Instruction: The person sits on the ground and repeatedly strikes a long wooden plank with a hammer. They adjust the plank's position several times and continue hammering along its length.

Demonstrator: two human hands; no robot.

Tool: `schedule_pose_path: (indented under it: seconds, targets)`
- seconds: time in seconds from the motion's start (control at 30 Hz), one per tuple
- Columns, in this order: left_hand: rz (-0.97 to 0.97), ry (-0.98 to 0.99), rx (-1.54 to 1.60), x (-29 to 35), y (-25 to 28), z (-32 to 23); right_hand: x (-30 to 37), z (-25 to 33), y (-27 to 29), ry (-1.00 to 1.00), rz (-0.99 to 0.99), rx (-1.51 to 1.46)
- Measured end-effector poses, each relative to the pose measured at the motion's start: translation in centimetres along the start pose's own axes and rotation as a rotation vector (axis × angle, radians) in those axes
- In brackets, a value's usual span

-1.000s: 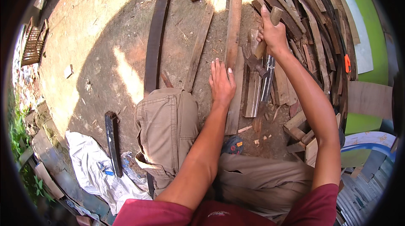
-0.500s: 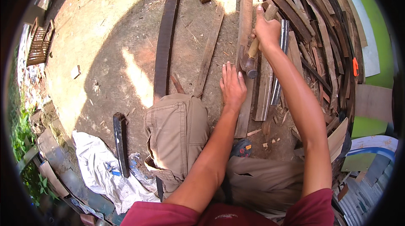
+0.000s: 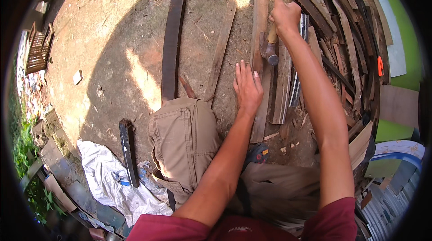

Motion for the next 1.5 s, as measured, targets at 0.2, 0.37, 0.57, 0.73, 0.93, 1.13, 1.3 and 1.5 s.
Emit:
schedule_pose_path:
  seconds: [0.2,0.37,0.57,0.73,0.93,1.13,1.3,1.5]
  targets:
    - [-0.027,0.005,0.020,-0.4,0.5,0.2,4.3,2.3,2.7,0.111,0.023,-0.292]
    - [-0.039,0.011,0.012,-0.3,0.6,0.0,5.7,3.3,3.4,0.053,0.004,-0.141]
    - [-0.005,0.029,0.025,-0.4,0.5,0.1,5.9,1.3,4.3,-0.063,-0.085,-0.253]
    - [0.005,0.050,0.065,-0.5,0.5,0.4,7.2,0.8,5.5,-0.134,-0.079,-0.350]
    - [0.016,0.083,0.101,-0.2,0.4,0.8,13.3,0.8,11.5,-0.147,-0.148,-0.635]
    - [-0.021,0.076,0.139,-0.2,0.2,1.7,11.6,-0.4,18.2,-0.303,-0.159,-0.801]
    - [0.009,0.077,0.137,-0.4,0.4,0.3,10.4,4.2,17.8,-0.285,-0.005,-0.677]
    - [-0.106,-0.152,0.293,-1.9,3.1,-3.1,12.1,4.8,15.4,-0.383,0.021,-0.624]
Point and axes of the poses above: each hand's wrist, its own x-axis away from the middle knuckle, its own y-axis out of the back of the hand, z = x × y, the point moved 10 cm from there along -x, towards the middle knuckle, and after that the axes turned 15 degrees about -z, right-handed, at the moved point
